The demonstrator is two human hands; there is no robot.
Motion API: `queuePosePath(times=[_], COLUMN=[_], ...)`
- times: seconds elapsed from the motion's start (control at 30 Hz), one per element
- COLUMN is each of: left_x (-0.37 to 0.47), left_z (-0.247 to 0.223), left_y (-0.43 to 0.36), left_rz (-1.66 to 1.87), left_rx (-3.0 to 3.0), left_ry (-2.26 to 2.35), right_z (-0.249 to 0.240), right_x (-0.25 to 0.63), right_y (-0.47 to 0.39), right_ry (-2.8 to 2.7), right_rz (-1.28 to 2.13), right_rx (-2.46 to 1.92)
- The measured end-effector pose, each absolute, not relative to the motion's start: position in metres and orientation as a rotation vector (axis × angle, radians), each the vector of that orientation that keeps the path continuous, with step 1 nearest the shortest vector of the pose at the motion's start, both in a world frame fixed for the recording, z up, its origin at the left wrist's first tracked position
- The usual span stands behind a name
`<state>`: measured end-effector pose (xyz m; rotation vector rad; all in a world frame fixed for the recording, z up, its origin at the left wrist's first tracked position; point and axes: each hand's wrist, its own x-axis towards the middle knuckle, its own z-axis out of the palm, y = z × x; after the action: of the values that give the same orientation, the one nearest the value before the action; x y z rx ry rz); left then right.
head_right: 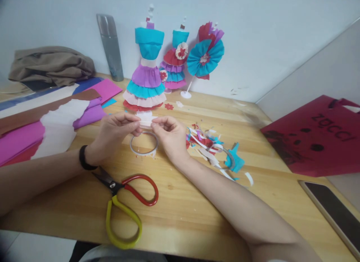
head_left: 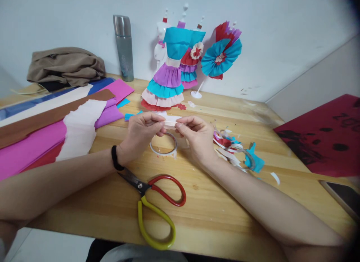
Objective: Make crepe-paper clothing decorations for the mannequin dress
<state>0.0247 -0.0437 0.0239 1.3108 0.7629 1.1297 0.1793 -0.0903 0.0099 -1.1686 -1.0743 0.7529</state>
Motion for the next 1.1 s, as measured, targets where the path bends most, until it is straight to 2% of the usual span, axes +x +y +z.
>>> queuePosePath(times=[0.87,1.1], left_x=[0.024,0.024], left_z=[0.016,0.015], left_y=[-0.039,-0.039], left_rz=[1.179,1.188], left_rx=[1.366,1.386], left_ry=[0.787,0.792], right_z=[-0.003,-0.003], right_x=[0.187,0.185], right_y=[-0.086,-0.087], right_ry=[-1.250,-1.234], right_rz=[0.598,0.645], right_rx=[-1.202,-1.220])
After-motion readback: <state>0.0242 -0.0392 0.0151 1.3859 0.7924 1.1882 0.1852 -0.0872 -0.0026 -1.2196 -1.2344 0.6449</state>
